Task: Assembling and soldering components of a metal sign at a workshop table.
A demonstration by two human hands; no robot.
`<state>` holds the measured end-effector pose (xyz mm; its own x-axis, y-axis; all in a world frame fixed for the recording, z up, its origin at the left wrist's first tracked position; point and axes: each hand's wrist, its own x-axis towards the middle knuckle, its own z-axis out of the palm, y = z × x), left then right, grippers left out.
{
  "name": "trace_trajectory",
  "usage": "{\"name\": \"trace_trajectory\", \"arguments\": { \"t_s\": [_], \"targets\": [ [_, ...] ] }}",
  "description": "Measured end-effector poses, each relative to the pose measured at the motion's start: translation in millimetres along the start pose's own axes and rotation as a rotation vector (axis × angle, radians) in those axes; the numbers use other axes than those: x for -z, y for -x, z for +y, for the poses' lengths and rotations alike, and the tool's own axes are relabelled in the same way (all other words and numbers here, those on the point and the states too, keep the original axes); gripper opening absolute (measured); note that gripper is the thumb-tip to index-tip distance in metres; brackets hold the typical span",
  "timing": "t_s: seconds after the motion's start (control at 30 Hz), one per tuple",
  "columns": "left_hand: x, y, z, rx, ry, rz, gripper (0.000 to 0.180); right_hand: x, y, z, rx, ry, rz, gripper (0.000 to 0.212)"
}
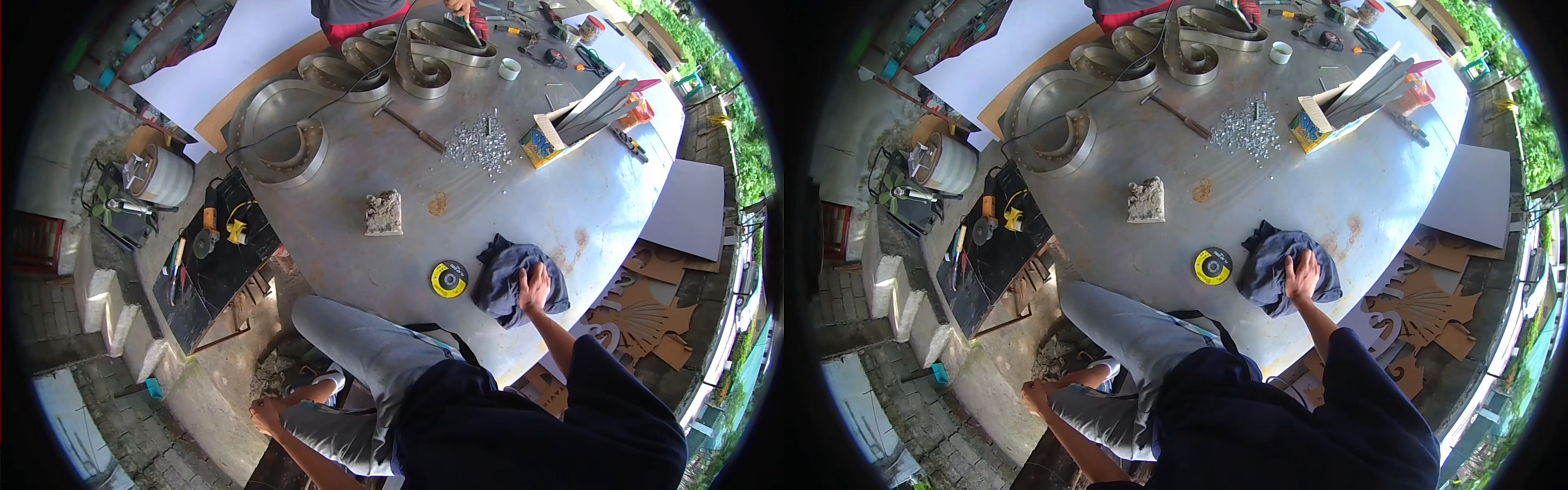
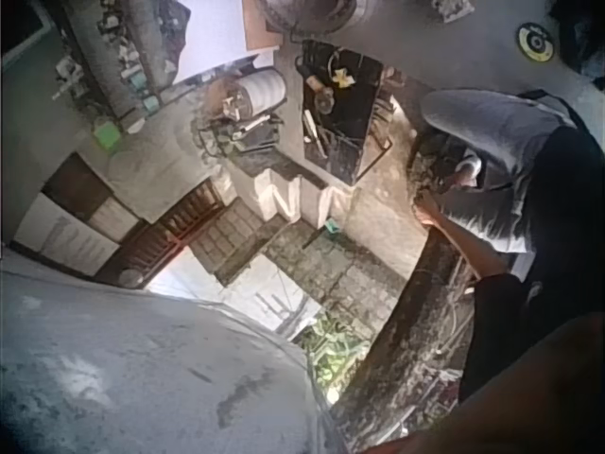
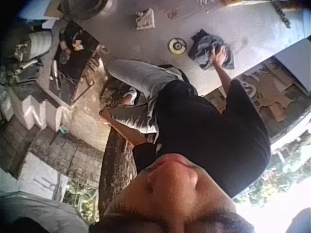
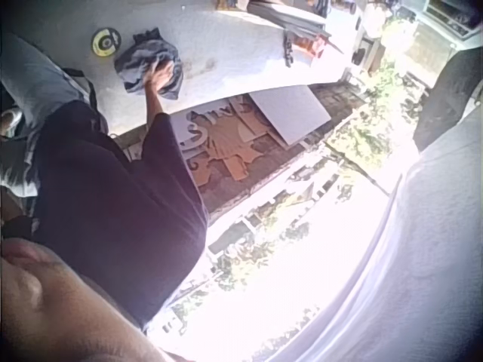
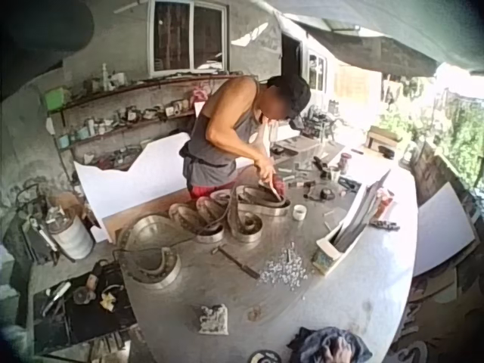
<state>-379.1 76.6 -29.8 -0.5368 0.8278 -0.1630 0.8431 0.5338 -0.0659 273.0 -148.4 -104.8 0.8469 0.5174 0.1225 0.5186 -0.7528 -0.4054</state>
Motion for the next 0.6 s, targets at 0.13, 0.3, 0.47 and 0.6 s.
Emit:
{"name": "trace_trajectory", "arguments": {
  "t_s": [0.13,0.3,0.47,0.6],
  "targets": [
    [5.3,6.2,-17.0,0.036,0.021,0.029,0.028,-3.2,0.2,-4.1,0.037,-0.007,0.032,0.035],
    [8.0,8.3,-22.0,0.055,0.054,0.025,0.027,1.8,1.6,-2.6,-0.012,-0.004,-0.007,0.034],
    [8.6,12.9,-32.5,0.075,0.065,0.033,0.027,-4.5,3.0,-2.8,-0.001,0.003,-0.004,0.036],
    [15.7,20.2,-25.3,-0.148,0.263,0.002,0.025,-0.7,0.7,1.6,0.003,0.042,-0.006,0.036]
  ]
}}
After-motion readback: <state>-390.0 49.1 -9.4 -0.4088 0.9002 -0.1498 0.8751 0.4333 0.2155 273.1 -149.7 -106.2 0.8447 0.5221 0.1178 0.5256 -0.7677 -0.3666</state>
